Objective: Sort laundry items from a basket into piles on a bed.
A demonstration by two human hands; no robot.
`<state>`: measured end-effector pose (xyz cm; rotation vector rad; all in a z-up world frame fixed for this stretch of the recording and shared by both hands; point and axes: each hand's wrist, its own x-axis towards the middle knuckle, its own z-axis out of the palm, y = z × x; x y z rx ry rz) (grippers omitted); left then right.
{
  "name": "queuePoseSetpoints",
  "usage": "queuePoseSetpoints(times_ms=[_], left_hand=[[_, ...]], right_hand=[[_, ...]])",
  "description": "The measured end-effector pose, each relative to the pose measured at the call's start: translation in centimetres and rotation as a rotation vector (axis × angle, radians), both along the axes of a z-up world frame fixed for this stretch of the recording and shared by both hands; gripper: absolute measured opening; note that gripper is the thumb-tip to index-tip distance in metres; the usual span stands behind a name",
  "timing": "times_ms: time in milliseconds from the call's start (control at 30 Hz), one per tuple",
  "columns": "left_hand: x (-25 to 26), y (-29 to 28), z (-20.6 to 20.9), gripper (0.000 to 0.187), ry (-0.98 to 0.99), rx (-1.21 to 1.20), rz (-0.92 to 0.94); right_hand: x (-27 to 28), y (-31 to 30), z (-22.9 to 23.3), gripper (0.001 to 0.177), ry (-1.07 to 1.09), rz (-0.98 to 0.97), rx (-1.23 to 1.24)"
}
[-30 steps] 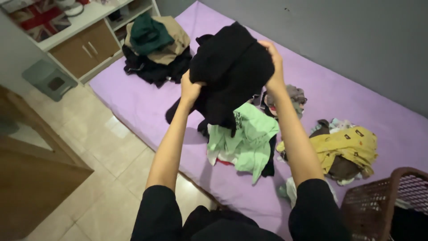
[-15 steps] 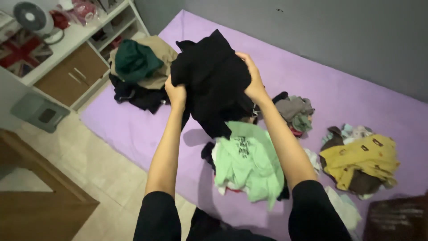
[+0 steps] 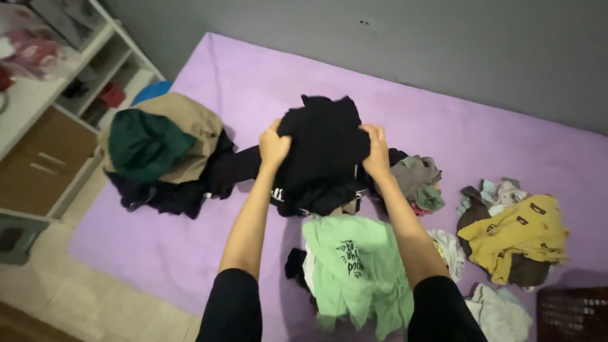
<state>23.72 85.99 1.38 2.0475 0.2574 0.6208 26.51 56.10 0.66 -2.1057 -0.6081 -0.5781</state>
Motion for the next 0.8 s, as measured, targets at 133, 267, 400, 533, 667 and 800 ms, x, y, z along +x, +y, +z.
queuePoseSetpoints(times_ms=[133, 267, 400, 533, 667, 800], left_hand=[[1.5, -2.5, -5.2, 0.058, 0.322, 0.157, -0.056], [-0.3, -4.5, -9.8, 0.091, 0.652, 0.348, -0.204], [-1.1, -5.1, -12.9, 0.092, 0.712, 0.209, -0.194], [-0.8, -5.0, -13.1, 0.091, 0.697, 0.198, -0.189], [-0.1, -5.7, -14.9, 0.092, 0.73, 0.168, -0.204], [0.1, -5.8, -16.5, 0.092, 0.746, 0.224, -0.185]], right_hand=[[1.1, -3.1, -5.5, 0.079, 0.408, -0.115, -0.356], [1.7, -2.1, -10.7, 0.101, 0.585, 0.041, -0.608], [0.4, 2.9, -10.8, 0.099, 0.644, 0.049, -0.646], [1.5, 4.0, -15.5, 0.108, 0.791, 0.051, -0.659], [2.2, 3.8, -17.4, 0.109, 0.837, 0.028, -0.691], [2.6, 4.2, -18.9, 0.11, 0.898, -0.01, -0.715]])
